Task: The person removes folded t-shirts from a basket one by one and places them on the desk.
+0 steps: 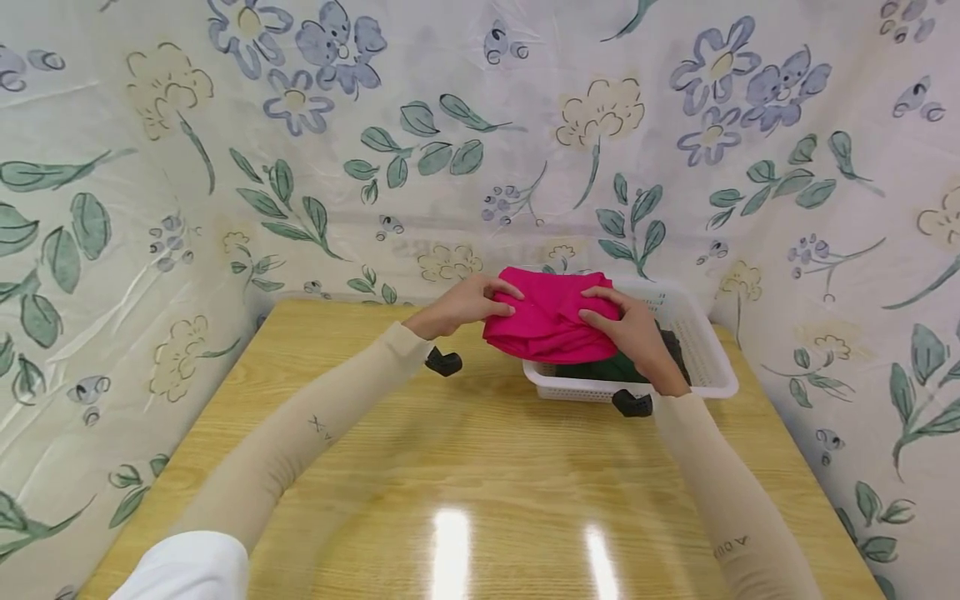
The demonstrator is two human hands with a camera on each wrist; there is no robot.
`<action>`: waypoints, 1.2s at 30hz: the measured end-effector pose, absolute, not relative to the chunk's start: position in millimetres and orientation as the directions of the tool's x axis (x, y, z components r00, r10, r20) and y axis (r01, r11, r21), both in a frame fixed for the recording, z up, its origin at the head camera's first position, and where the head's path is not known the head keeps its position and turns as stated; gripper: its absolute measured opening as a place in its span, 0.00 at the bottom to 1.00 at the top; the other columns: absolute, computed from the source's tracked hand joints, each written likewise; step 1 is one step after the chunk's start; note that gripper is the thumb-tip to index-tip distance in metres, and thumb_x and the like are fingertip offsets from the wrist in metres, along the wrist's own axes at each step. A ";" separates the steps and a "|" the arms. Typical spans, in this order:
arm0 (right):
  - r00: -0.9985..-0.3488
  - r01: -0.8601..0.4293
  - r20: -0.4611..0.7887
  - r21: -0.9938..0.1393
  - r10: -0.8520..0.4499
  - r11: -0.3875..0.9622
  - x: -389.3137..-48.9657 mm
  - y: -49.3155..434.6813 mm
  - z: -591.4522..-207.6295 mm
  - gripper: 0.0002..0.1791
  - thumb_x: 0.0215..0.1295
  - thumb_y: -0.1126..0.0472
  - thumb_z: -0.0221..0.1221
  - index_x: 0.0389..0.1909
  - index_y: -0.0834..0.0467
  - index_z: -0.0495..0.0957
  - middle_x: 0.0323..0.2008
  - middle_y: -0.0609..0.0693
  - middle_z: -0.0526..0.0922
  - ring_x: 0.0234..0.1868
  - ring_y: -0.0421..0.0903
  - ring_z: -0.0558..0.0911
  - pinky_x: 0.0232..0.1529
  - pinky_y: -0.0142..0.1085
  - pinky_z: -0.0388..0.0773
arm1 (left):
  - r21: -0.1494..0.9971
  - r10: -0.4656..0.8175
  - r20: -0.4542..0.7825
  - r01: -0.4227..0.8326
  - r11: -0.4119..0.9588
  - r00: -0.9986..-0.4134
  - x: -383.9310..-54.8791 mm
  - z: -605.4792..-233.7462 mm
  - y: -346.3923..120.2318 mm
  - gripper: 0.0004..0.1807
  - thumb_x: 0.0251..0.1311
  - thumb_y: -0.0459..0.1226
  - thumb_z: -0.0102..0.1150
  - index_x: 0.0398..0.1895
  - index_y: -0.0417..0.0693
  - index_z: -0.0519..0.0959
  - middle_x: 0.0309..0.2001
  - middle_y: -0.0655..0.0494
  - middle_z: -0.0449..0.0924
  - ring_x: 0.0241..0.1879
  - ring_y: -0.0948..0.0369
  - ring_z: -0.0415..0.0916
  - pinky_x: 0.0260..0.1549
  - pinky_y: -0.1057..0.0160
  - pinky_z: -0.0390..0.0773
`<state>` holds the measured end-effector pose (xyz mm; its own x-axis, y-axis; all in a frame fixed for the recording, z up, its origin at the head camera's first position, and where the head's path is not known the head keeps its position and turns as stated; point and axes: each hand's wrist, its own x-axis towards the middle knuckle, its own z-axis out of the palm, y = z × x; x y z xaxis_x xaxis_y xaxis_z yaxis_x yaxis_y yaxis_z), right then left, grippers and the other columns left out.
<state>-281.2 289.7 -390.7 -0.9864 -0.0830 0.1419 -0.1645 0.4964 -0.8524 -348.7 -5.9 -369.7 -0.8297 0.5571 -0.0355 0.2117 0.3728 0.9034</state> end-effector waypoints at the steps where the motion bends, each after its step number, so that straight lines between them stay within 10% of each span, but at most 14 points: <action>1: -0.986 -0.165 0.140 -0.854 -0.088 0.493 -281.8 286.6 -390.4 0.27 0.69 0.44 0.66 0.65 0.50 0.77 0.61 0.56 0.75 0.50 0.49 0.73 0.39 0.29 0.75 | 0.901 0.553 -0.032 0.216 0.376 -0.832 -347.9 -369.2 -9.8 0.15 0.70 0.34 0.64 0.58 0.46 0.84 0.50 0.49 0.81 0.45 0.56 0.80 0.42 0.63 0.83; 36: -0.956 -0.267 0.185 -0.873 -0.229 0.409 -302.4 173.2 -403.9 0.23 0.69 0.48 0.68 0.63 0.46 0.81 0.51 0.53 0.82 0.24 0.47 0.78 0.29 0.33 0.76 | 0.894 0.420 -0.048 0.149 0.423 -0.906 -331.6 -372.1 -129.5 0.15 0.69 0.33 0.64 0.58 0.44 0.84 0.54 0.48 0.79 0.45 0.54 0.76 0.43 0.62 0.80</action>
<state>-302.4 173.2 -403.9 -0.9557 -0.2291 0.1849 -0.2669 0.4090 -0.8726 -331.6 -129.5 -372.1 -0.9063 0.4199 -0.0483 0.1485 0.4234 0.8937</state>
